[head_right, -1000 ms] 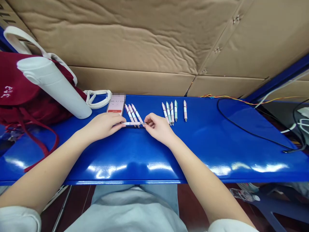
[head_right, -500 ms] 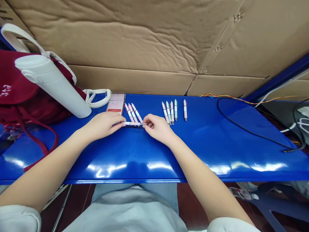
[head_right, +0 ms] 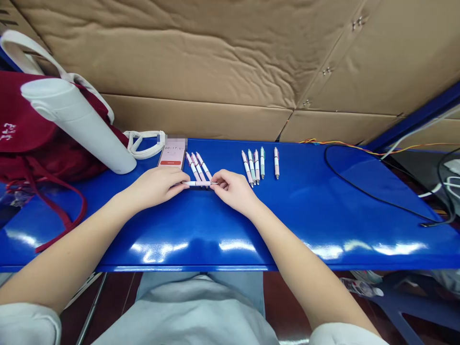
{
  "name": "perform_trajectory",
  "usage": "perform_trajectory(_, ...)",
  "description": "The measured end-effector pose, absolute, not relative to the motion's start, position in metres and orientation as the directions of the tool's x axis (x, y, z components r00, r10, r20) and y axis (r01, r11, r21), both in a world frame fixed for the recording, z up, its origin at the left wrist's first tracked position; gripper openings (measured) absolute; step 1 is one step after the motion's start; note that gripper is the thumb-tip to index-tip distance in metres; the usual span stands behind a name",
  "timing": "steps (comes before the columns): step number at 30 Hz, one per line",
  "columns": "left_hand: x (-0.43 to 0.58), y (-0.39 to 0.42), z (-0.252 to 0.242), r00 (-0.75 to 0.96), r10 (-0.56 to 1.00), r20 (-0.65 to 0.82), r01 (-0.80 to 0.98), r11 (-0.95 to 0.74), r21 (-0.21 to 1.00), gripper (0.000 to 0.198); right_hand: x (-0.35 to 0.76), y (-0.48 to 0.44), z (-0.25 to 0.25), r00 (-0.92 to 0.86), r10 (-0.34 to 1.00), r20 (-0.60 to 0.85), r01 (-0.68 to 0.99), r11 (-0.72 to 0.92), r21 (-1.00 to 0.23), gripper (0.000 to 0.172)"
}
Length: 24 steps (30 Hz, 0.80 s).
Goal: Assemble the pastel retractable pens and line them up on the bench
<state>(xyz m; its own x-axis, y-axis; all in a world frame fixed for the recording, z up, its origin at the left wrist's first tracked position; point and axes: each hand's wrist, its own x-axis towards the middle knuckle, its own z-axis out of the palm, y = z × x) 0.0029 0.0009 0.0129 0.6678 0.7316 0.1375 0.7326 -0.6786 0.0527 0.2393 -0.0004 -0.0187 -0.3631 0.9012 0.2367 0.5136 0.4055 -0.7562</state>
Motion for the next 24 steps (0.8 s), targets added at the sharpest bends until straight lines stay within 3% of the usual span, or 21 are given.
perform_trajectory(6, 0.0041, -0.0024, 0.0127, 0.637, 0.753, 0.165, 0.758, -0.651, 0.046, 0.026, 0.2384, -0.0007, -0.0141, -0.328, 0.931, 0.163, 0.464, 0.309, -0.83, 0.013)
perform_trajectory(12, 0.0042, -0.002, 0.0112, 0.631, 0.753, 0.187, 0.758, -0.65, 0.057, 0.026, 0.2382, -0.0004, -0.0108, -0.358, 0.925, 0.129, 0.533, 0.316, -0.785, 0.022)
perform_trajectory(14, 0.0042, -0.0017, 0.0113, 0.627, 0.757, 0.184, 0.76, -0.646, 0.065, 0.026, 0.2378, -0.0007, -0.0112, -0.358, 0.929, 0.099, 0.46, 0.267, -0.847, 0.017)
perform_trajectory(17, 0.0046, -0.0023, 0.0119, 0.62, 0.762, 0.187, 0.766, -0.64, 0.07, 0.025, 0.2369, -0.0018, -0.0112, -0.349, 0.932, 0.092, 0.353, 0.222, -0.909, 0.024)
perform_trajectory(21, 0.0053, -0.0032, 0.0125, 0.622, 0.759, 0.193, 0.764, -0.642, 0.062, 0.025, 0.2369, -0.0025, -0.0109, -0.358, 0.93, 0.08, 0.435, 0.242, -0.867, 0.011)
perform_trajectory(24, 0.0055, -0.0033, 0.0123, 0.62, 0.757, 0.204, 0.765, -0.641, 0.056, 0.025, 0.2379, -0.002, -0.0112, -0.381, 0.919, 0.103, 0.545, 0.313, -0.778, 0.021)
